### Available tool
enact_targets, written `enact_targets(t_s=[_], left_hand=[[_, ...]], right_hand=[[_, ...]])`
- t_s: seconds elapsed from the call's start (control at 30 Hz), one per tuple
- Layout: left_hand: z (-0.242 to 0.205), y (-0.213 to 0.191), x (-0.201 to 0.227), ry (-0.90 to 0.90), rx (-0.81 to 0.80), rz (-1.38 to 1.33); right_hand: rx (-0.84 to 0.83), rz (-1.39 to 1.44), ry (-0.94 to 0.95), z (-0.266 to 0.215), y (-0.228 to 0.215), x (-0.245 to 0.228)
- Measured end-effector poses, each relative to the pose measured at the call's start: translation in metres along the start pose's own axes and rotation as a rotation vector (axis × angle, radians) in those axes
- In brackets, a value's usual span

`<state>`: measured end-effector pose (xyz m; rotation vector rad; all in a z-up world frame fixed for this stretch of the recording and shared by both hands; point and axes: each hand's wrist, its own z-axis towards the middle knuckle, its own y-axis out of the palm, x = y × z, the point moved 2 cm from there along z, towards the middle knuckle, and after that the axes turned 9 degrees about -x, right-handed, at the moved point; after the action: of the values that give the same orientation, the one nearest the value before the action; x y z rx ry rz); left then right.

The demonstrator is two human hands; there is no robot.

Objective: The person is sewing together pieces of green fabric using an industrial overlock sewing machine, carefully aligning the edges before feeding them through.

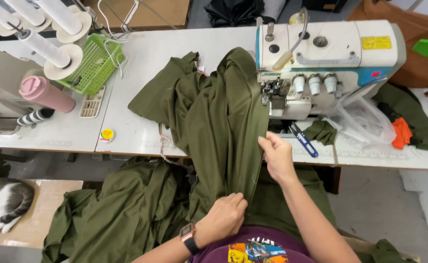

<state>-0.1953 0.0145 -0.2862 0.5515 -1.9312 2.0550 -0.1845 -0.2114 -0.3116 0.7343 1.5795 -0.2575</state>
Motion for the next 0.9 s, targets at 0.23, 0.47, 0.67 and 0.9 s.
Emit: enact_targets(t_s=[0.23,0.47,0.67,0.9], left_hand=[[0.012,-0.019,-0.007,0.052,0.028,0.110],[0.049,-0.022,-0.029,0.073,0.027,0.195],[0.075,-0.008,-0.057,0.038,0.068,0.404],[0.105,-0.018,-0.072,0.012,0.146,0.468]], right_hand=[[0.034,0.048,0.018,0.009,-0.001,0.003],[0.049,0.033,0.025,0.029,-0.002,-0.019],[0.057,0.005,-0.068,0.059,-0.034,0.049],[0.035,0.053,-0.069,0.068,-0.039,0.059]])
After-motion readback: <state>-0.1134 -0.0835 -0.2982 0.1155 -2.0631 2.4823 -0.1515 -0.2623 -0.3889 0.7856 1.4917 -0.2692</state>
